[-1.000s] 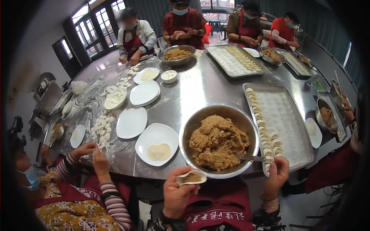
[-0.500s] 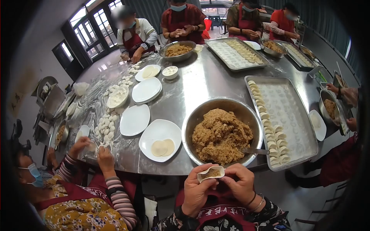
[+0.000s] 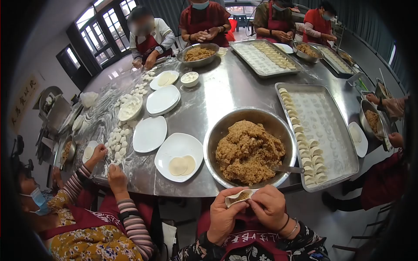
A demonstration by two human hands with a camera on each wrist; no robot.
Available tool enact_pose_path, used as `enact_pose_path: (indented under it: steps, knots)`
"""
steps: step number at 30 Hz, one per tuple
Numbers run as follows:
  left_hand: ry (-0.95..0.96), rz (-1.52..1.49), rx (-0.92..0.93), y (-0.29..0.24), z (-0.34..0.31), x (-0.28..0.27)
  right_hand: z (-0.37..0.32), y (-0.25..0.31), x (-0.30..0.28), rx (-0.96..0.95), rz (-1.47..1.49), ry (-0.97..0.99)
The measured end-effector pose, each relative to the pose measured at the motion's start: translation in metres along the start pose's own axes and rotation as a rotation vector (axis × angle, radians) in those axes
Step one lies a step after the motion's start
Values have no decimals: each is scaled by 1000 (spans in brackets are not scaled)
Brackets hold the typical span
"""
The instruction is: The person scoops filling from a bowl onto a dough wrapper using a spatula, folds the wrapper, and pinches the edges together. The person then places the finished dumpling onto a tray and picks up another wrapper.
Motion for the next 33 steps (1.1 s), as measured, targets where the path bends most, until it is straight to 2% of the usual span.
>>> enact_pose_path:
  steps: [4, 6, 9, 13, 15, 18, 22, 24, 27, 28, 30, 33]
  knots:
    - [10, -49, -35, 4, -1, 0, -5, -5, 0, -18, -12, -14]
    - [11, -53, -39, 5, 0, -1, -12, -33, -1, 337, 191, -40]
    - [19, -87, -24, 5, 0, 1, -10, -32, -3, 330, 222, -89]
    - [49, -51, -44, 6, -1, 4, -12, -31, 2, 307, 196, -62]
    - [44, -36, -69, 9, -2, 2, -9, -19, -2, 151, 140, -95]
    - [50, -44, -73, 10, -1, 1, -9, -11, -1, 82, 52, -46]
    - [94, -26, -166, 18, -3, -1, -6, -7, -3, 70, 51, -12]
    - [98, -4, -179, 19, -4, 1, -9, -22, -7, 310, 156, -61]
    - [91, 27, -187, 17, -3, 2, -9, -28, -2, 358, 189, -10]
    - [99, 42, -188, 17, -3, 2, -8, -30, -3, 361, 186, -11]
    - [101, 51, -204, 19, -6, 3, -4, -15, -2, 184, 144, 31]
    - [88, -40, -153, 9, -2, 5, -10, -19, -1, 179, 133, 18]
Point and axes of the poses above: each hand's wrist, its own z-axis towards the middle knuckle, its own x-axis out of the palm, y = z × x, the point moved 10 cm from there along z, towards the middle knuckle, and after that the axes turned 2 degrees about -y, right-handed, at the moved point
